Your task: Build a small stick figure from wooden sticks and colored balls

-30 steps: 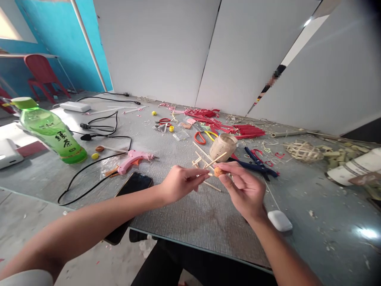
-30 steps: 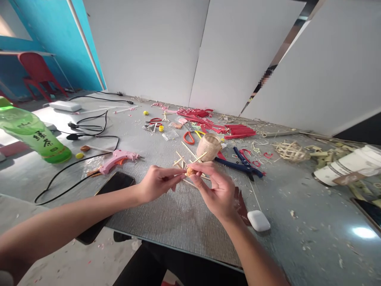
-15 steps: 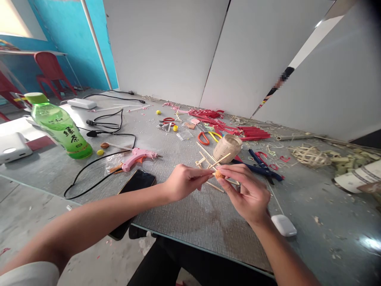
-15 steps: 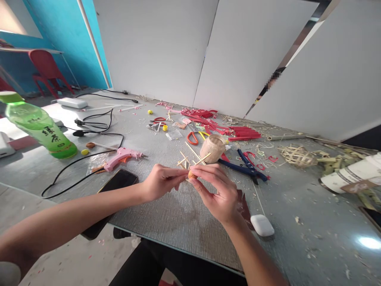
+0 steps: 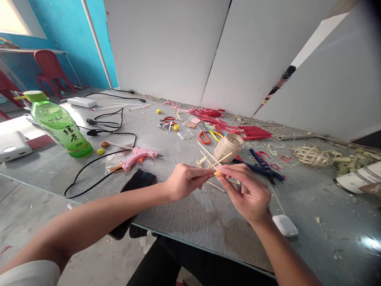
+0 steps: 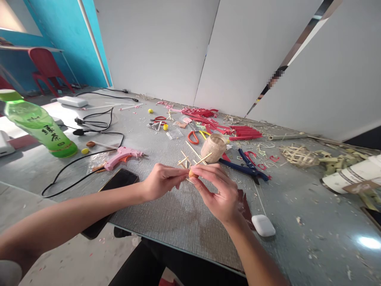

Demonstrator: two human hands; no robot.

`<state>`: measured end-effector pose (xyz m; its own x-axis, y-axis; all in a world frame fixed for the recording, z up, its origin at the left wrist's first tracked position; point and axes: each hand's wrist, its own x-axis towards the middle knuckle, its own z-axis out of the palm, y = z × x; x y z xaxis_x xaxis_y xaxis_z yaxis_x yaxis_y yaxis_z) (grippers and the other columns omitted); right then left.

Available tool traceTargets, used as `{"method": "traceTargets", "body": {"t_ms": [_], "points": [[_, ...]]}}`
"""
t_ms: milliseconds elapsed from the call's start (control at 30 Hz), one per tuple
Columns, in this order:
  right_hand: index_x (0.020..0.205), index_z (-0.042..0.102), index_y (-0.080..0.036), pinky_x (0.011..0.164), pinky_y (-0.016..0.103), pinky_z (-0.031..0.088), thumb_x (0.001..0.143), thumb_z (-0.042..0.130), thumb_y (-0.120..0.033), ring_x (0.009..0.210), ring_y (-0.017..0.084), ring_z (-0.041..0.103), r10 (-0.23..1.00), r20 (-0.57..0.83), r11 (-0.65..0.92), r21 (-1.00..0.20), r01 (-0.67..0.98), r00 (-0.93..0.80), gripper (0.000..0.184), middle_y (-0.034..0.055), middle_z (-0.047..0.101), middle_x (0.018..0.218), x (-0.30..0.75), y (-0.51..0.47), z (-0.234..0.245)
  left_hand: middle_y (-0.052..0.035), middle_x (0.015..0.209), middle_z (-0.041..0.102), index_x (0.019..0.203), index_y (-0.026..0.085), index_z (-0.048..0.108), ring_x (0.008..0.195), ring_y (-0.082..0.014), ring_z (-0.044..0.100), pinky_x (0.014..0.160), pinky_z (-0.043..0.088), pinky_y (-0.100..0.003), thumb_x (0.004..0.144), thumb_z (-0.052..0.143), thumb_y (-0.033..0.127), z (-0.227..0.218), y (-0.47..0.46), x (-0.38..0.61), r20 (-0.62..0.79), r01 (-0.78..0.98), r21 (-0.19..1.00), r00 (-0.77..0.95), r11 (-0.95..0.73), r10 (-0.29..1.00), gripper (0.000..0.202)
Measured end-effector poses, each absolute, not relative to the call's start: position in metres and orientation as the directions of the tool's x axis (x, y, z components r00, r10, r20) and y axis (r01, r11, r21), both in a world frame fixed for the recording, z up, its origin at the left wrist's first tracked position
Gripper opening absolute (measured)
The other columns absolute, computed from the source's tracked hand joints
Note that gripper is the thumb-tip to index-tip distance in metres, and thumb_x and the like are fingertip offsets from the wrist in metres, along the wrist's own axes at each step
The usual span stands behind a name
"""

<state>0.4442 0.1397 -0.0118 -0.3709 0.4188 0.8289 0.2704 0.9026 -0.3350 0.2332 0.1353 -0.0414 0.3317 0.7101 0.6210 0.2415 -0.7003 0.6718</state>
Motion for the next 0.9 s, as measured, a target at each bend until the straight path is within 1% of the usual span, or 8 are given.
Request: {"method": "traceTargets", "body": {"t_ms": [200,467,533,633,733,833,900], "points": [[0.12,0.073,-0.026,0.086,0.039,0.061,0.086,0.075,0.001,0.101,0.021,0.073,0.42,0.826,0.901,-0.33,0.282,-0.375,0.043,0.0021,0.078,0.109,0.445,0.139,-0.012,-0.0029,0.06,0.07,0.121,0.009,0.078,0.049,-0.0084,0.06,0.047,0.046,-0.017,0.108,0.052,0.041,-0.041,0.135,0.233,0.627,0.242,0.665,0.332,-0.706,0.704,0.043],[0.122,0.072,-0.028,0.085,0.038,0.061,0.089,0.073,-0.001,0.102,0.021,0.072,0.426,0.824,0.898,-0.334,0.288,-0.374,0.043,0.0018,0.078,0.11,0.445,0.14,-0.014,-0.003,0.061,0.07,0.122,0.009,0.078,0.051,-0.009,0.062,0.049,0.048,-0.017,0.108,0.052,0.042,-0.042,0.135,0.233,0.619,0.247,0.672,0.331,-0.698,0.713,0.044],[0.129,0.069,-0.029,0.087,0.04,0.06,0.091,0.072,-0.006,0.104,0.022,0.071,0.436,0.816,0.894,-0.342,0.29,-0.38,0.045,0.0038,0.077,0.115,0.445,0.139,-0.016,-0.0031,0.06,0.07,0.12,0.009,0.079,0.051,-0.0093,0.062,0.049,0.048,-0.017,0.107,0.053,0.042,-0.042,0.136,0.233,0.628,0.246,0.667,0.323,-0.703,0.708,0.044],[0.145,0.058,-0.026,0.091,0.044,0.059,0.094,0.072,-0.018,0.11,0.025,0.068,0.475,0.797,0.87,-0.364,0.332,-0.373,0.054,0.0096,0.071,0.131,0.443,0.138,-0.018,-0.0036,0.06,0.07,0.119,0.008,0.079,0.05,-0.0094,0.062,0.049,0.048,-0.018,0.107,0.055,0.041,-0.043,0.136,0.233,0.641,0.238,0.662,0.312,-0.711,0.702,0.043],[0.151,0.05,-0.024,0.092,0.044,0.058,0.094,0.072,-0.026,0.114,0.026,0.066,0.491,0.796,0.85,-0.348,0.396,-0.354,0.061,0.0131,0.067,0.139,0.436,0.137,-0.02,-0.0032,0.06,0.07,0.12,0.009,0.079,0.05,-0.0092,0.062,0.05,0.048,-0.018,0.107,0.054,0.04,-0.043,0.135,0.233,0.645,0.244,0.649,0.324,-0.72,0.692,0.042],[0.149,0.05,-0.023,0.094,0.045,0.056,0.098,0.067,-0.028,0.114,0.027,0.065,0.475,0.805,0.847,-0.309,0.433,-0.356,0.054,0.0135,0.067,0.136,0.427,0.139,-0.022,-0.0027,0.06,0.07,0.119,0.011,0.079,0.05,-0.0092,0.062,0.05,0.049,-0.018,0.108,0.052,0.041,-0.043,0.135,0.233,0.662,0.261,0.621,0.33,-0.739,0.673,0.043],[0.145,0.051,-0.021,0.093,0.046,0.055,0.101,0.059,-0.032,0.114,0.028,0.064,0.466,0.803,0.84,-0.271,0.469,-0.371,0.046,0.014,0.068,0.132,0.423,0.14,-0.021,-0.0025,0.059,0.07,0.119,0.012,0.079,0.05,-0.0092,0.063,0.051,0.049,-0.018,0.109,0.05,0.043,-0.044,0.135,0.233,0.671,0.268,0.61,0.326,-0.746,0.666,0.044]]}}
